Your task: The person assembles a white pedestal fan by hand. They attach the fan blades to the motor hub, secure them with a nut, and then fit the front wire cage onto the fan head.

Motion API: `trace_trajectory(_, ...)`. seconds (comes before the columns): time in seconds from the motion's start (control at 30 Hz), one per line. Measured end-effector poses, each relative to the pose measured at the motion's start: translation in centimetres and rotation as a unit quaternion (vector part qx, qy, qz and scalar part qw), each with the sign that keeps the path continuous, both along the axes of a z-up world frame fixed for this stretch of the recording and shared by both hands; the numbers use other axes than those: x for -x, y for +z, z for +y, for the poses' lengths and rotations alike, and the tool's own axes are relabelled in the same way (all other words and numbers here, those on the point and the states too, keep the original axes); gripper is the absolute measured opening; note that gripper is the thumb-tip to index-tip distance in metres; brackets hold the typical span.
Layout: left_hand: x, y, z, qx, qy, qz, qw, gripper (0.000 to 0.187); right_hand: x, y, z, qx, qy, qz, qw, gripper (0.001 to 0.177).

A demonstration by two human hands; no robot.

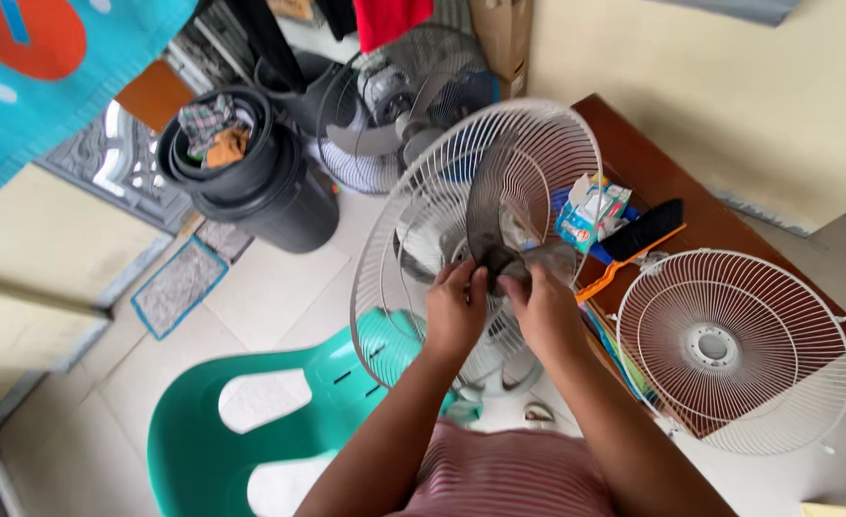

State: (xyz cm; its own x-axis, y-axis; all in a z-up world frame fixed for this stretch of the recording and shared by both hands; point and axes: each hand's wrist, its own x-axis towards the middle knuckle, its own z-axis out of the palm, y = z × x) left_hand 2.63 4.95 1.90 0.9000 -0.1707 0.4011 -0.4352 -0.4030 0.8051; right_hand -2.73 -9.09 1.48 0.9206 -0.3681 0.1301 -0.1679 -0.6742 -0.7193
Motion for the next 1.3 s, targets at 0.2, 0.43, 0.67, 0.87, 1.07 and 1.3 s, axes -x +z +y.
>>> trace_trajectory(0.2,-0.2,0.6,-0.2,-0.029,0.05,0.027,0.998,0.021,-0.3,0.3,-0.6,-0.007,0.024,-0.112,0.993,0.067)
trace_trajectory(0.43,0.3,0.3,-0.8,-0.009,0.051,0.022,0.998,0.022,-0.1,0.7,-1.2,0.063,0.132,-0.148,0.978,0.067)
trace_trajectory(0.67,0.9,0.1,-1.0,-0.007,0.058,0.024,0.998,0.022,0.5,1.7,-0.8,-0.032,0.047,0.086,0.995,0.065)
trace_trajectory(0.87,0.7,0.0,-0.9,-0.015,0.07,0.031,0.997,0.023,1.5,2.7,-1.2,0.16,0.12,-0.262,0.944,0.081)
trace_trajectory(1.07,0.9,-0.2,-0.9,-0.016,0.071,0.032,0.997,0.025,1.0,3.2,-1.2,-0.022,0.034,0.164,0.986,0.061)
trace_trajectory(1.3,0.7,0.0,-0.7,-0.019,0.079,0.028,0.996,0.024,1.8,2.2,-1.1,0.15,0.092,-0.21,0.962,0.071)
